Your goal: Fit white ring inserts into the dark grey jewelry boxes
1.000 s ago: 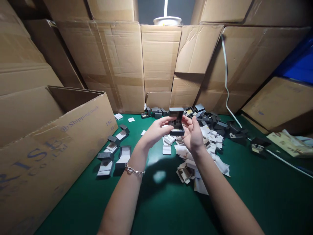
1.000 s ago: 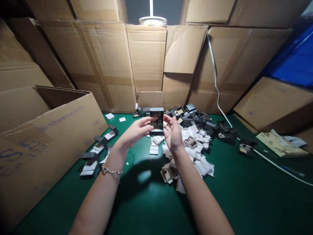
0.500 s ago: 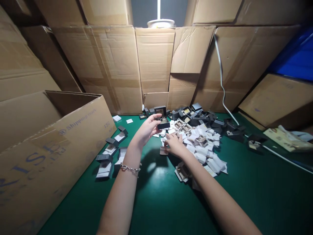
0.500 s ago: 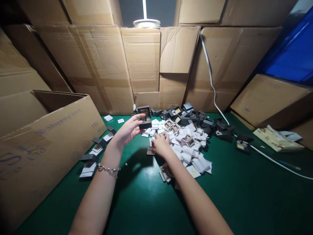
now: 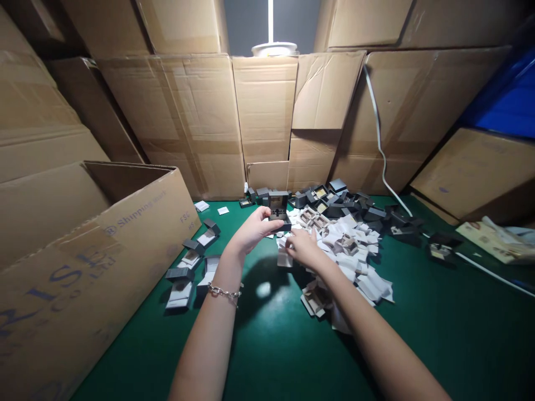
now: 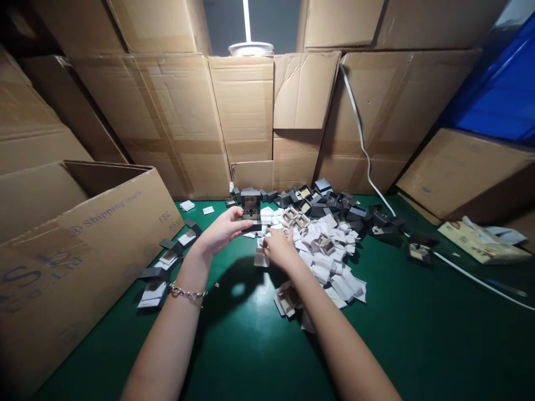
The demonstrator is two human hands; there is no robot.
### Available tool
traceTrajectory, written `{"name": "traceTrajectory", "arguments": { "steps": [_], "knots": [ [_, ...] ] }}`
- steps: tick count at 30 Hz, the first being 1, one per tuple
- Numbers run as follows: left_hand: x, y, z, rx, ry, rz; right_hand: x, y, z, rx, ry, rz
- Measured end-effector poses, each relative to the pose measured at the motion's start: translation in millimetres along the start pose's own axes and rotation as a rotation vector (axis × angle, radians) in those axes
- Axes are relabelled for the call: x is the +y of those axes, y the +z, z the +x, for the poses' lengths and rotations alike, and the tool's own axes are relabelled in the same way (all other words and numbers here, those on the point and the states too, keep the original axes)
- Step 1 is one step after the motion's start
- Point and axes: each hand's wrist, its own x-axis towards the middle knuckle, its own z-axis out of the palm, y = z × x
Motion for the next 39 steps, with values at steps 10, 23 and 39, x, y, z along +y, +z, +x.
{"name": "traceTrajectory", "arguments": {
  "steps": [10,23,39],
  "knots": [
    [-11.5,2.1,5.5,-0.047,0.047,0.172,13.0,-80.3,-30.1,0.865,-0.195,0.376],
    [3.1,15.9,-8.2,-0.250,0.057,0.076,-7.9,-56.0,-29.9,0.967,-0.273,-0.165],
    [-5.8,32.8,-1.7,-0.016,0.003,0.010,-11.2,-48.3,-27.4,1.006,-0.285,-0.294]
  ]
}}
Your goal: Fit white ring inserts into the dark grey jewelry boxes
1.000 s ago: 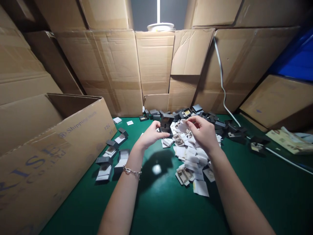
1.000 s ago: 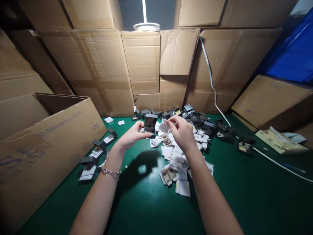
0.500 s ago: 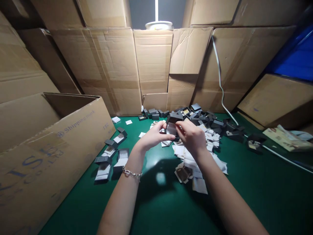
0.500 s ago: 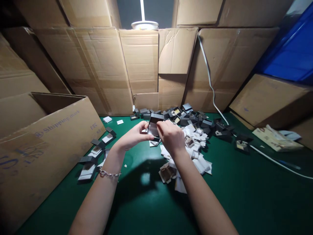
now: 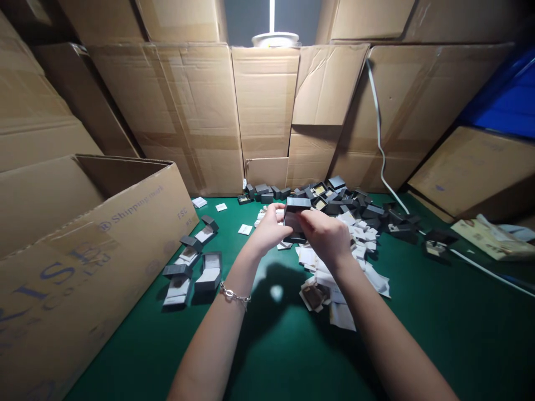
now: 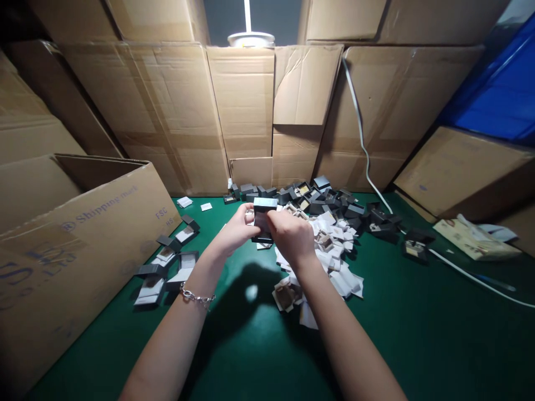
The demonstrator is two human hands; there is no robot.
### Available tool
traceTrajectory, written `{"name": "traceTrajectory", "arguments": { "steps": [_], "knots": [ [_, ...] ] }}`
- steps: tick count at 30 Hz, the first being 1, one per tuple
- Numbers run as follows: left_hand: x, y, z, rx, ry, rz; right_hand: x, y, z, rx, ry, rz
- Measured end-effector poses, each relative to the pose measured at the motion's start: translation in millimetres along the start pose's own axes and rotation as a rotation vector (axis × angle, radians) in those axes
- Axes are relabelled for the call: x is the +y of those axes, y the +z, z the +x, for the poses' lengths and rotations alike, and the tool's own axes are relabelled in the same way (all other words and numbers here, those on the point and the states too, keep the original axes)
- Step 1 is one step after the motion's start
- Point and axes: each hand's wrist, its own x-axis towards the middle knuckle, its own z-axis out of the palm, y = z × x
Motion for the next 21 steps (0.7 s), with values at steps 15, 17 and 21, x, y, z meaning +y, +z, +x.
{"name": "traceTrajectory", "arguments": {
  "steps": [15,17,21],
  "knots": [
    [-4.0,6.8,5.8,0.079,0.063,-0.062,-2.3,17.6,-9.2,0.136,0.373,0.378],
    [-3.8,7.0,6.6,0.086,0.082,-0.065,-1.4,20.5,-5.3,0.091,0.603,0.637],
    [-2.6,9.3,5.8,0.070,0.147,-0.017,2.1,23.2,4.3,-0.290,0.842,1.227]
  ]
}}
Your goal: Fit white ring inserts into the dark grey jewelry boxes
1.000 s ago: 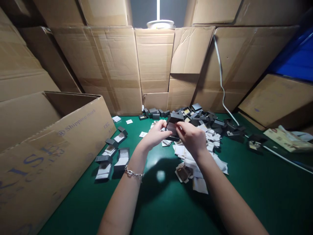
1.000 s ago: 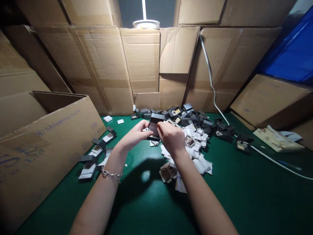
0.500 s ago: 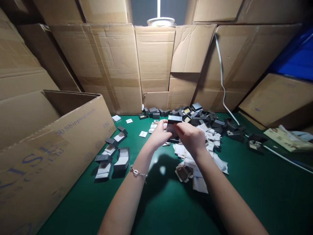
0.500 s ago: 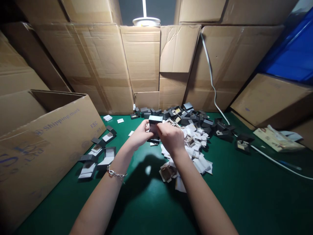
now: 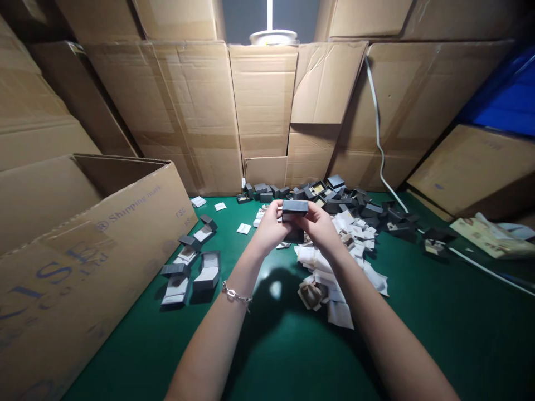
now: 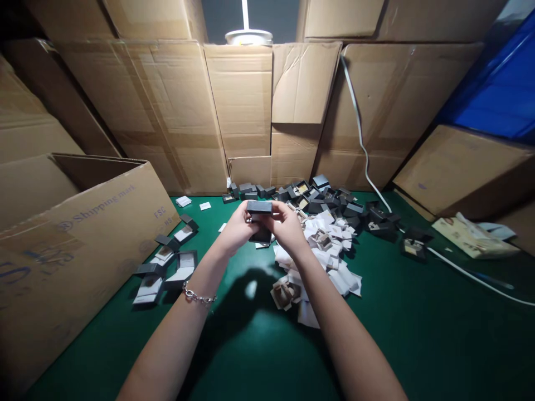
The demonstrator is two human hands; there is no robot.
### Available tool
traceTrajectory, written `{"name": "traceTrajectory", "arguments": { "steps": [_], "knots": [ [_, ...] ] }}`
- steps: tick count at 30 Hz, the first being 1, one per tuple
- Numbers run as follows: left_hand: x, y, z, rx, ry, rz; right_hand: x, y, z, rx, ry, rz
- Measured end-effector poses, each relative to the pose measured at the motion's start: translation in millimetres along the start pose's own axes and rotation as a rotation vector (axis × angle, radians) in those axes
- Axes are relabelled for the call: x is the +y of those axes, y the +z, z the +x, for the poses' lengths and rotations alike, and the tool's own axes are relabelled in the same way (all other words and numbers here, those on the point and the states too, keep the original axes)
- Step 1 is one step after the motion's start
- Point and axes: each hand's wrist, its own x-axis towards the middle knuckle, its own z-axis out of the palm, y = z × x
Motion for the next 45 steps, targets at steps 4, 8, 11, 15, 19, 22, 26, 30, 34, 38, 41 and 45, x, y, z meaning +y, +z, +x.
{"name": "traceTrajectory", "arguments": {
  "steps": [4,8,11,15,19,22,26,30,34,38,41,45],
  "knots": [
    [1.1,1.7,-2.7,0.002,0.034,0.086,-1.6,3.0,-0.1,-0.038,-0.027,0.106],
    [-0.4,2.8,-3.4,0.046,0.035,0.185,-6.8,6.2,-4.0,0.049,-0.030,0.099],
    [-1.6,3.9,-3.0,-0.003,0.011,0.161,-13.4,6.5,-5.1,0.091,-0.002,0.073],
    [0.6,5.0,-4.2,-0.041,0.061,0.180,-18.3,6.4,-7.1,0.062,-0.044,0.048],
    [5.2,4.3,-7.0,-0.015,0.033,0.132,-13.7,6.3,-10.3,0.029,-0.127,-0.031],
    [4.6,1.4,-7.0,-0.017,0.027,0.127,-9.8,7.2,-11.2,0.030,-0.131,-0.039],
    [-4.3,-3.8,-1.9,-0.070,0.024,0.106,-6.5,7.9,-7.4,0.005,-0.015,0.034],
    [-8.5,-8.5,3.5,-0.072,-0.045,-0.127,6.0,-0.8,4.3,-0.007,0.115,0.192],
    [2.7,-16.2,3.2,0.075,-0.126,-0.296,26.7,-11.1,13.4,0.023,0.143,-0.133],
    [13.0,-27.9,1.9,0.158,-0.171,-0.361,44.1,-5.1,5.0,-0.211,0.049,-0.839],
    [14.3,-35.7,3.4,0.194,-0.165,-0.393,53.9,7.6,-8.8,-0.315,0.000,-1.035],
    [15.1,-40.7,4.2,0.243,-0.158,-0.421,62.0,18.7,-20.1,-0.343,-0.017,-1.227]
  ]
}}
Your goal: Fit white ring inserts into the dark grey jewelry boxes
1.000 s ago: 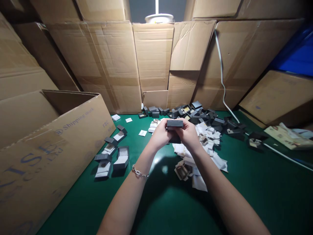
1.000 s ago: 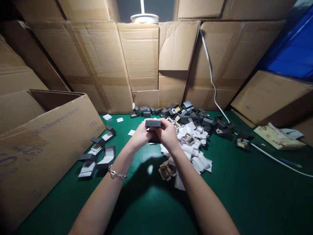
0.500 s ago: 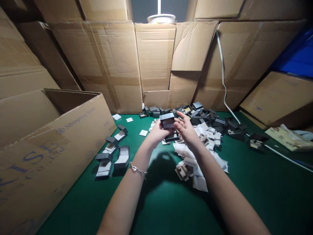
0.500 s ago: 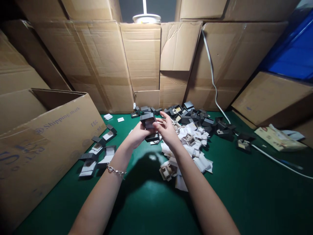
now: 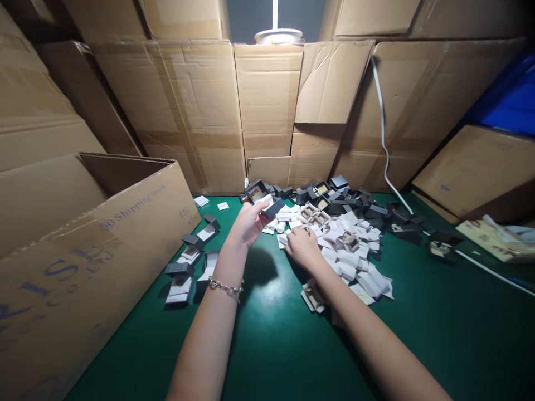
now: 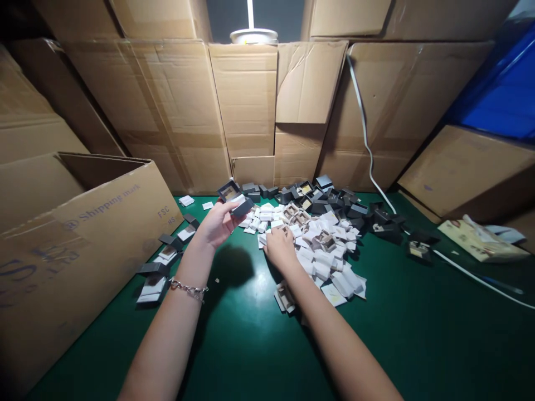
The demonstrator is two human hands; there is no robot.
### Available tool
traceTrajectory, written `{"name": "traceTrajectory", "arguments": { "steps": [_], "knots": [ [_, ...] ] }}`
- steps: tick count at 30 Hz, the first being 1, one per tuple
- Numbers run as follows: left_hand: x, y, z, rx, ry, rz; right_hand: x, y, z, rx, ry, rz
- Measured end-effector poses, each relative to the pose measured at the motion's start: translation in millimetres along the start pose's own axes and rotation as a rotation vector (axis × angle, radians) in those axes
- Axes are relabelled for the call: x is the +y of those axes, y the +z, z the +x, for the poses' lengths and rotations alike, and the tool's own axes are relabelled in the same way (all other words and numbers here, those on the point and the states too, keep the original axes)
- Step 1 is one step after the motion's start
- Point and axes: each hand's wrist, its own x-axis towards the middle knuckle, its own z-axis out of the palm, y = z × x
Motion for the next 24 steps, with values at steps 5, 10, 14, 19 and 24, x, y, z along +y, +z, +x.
{"name": "traceTrajectory", "arguments": {
  "steps": [5,10,14,19,24],
  "knots": [
    [2.3,-2.6,-2.5,-0.037,0.010,0.008,2.6,-1.2,0.5,-0.080,-0.024,-0.019],
    [2.1,-5.2,-2.5,-0.093,0.000,0.092,2.8,-6.0,-1.6,-0.229,-0.091,0.060],
    [4.0,-3.3,-2.0,-0.139,-0.085,0.032,-2.4,-2.9,-5.0,-0.225,-0.128,-0.003],
    [5.0,-3.3,-1.3,-0.228,-0.046,-0.018,-8.6,3.2,-5.3,-0.188,-0.116,-0.107],
    [-2.4,-4.5,2.6,-0.208,0.068,0.058,-9.2,3.7,-4.0,-0.180,-0.143,0.048]
  ]
}}
